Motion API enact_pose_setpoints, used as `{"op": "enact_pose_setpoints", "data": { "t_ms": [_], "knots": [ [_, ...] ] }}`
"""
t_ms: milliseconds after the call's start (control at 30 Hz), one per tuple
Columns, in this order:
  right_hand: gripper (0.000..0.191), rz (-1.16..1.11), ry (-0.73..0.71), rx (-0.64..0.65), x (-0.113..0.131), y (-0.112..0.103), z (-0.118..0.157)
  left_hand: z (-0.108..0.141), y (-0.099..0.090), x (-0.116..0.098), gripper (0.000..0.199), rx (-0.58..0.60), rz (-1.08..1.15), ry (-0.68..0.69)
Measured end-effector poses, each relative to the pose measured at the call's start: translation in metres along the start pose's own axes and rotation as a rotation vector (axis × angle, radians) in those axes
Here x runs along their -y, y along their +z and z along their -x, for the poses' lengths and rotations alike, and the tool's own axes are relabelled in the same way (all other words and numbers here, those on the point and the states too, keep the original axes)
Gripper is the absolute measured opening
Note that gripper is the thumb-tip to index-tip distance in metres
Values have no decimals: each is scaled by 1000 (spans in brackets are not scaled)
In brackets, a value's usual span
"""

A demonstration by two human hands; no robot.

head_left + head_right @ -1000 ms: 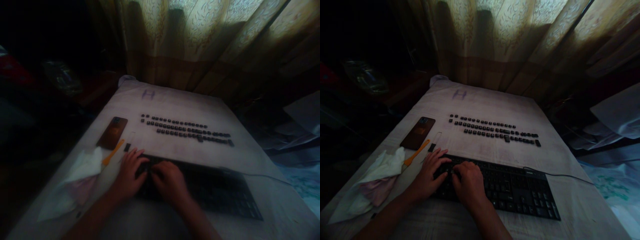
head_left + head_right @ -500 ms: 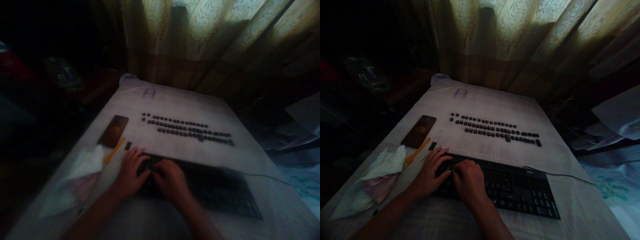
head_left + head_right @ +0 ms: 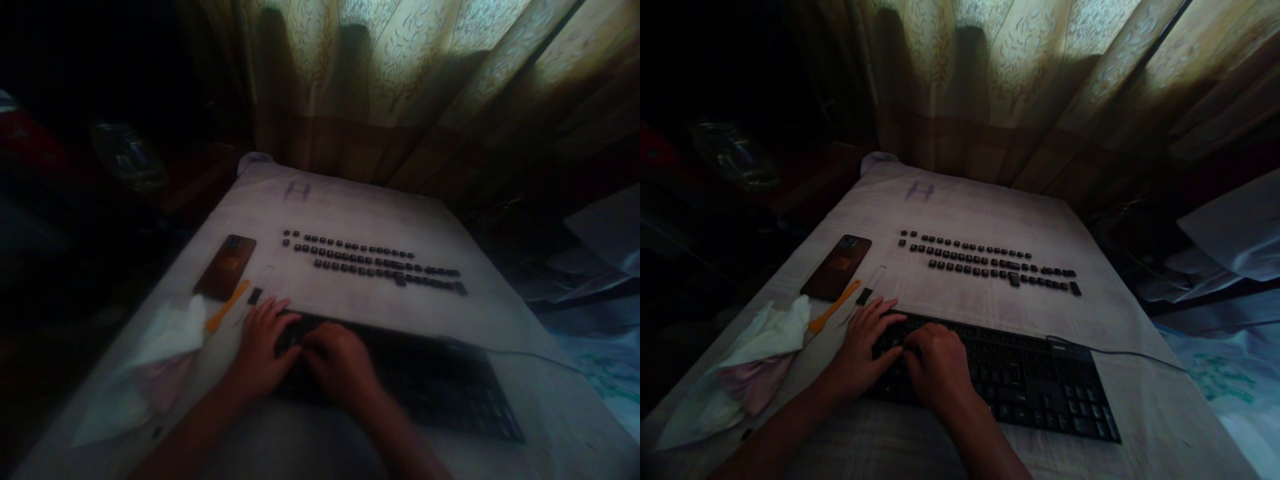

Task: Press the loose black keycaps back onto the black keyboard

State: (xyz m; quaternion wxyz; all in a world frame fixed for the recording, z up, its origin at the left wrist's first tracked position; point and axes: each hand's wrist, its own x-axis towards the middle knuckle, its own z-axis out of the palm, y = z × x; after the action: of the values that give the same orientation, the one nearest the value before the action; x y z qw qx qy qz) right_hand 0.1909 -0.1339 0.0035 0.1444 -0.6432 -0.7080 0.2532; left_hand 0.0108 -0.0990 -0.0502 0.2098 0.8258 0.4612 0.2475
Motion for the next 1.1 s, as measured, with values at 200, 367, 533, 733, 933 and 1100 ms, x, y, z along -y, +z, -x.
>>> {"op": "enact_pose_setpoints", "data": {
  "t_ms": [200,367,533,733,933,1100],
  "knots": [
    [20,-29,31,-4,0,2,1,0,1,1,39,-5,15,-4],
    [22,-71,21,48,-2,-3,-1,-1,4,2,40,-20,6,-3],
    [26,-56,-23,5,-8,-1,-1,-1,4,0,40,-27,1,-2],
    [26,-46,-38,14,-11,1,-2,-1,2,0,39,-28,-2,-2],
    [23,-45,2,56,-5,-5,-4,-1,3,1,39,-24,-5,-7],
    [20,-30,-10,91,-1,-11,-7,-1,3,-1,39,-14,-14,-10]
  ]
}}
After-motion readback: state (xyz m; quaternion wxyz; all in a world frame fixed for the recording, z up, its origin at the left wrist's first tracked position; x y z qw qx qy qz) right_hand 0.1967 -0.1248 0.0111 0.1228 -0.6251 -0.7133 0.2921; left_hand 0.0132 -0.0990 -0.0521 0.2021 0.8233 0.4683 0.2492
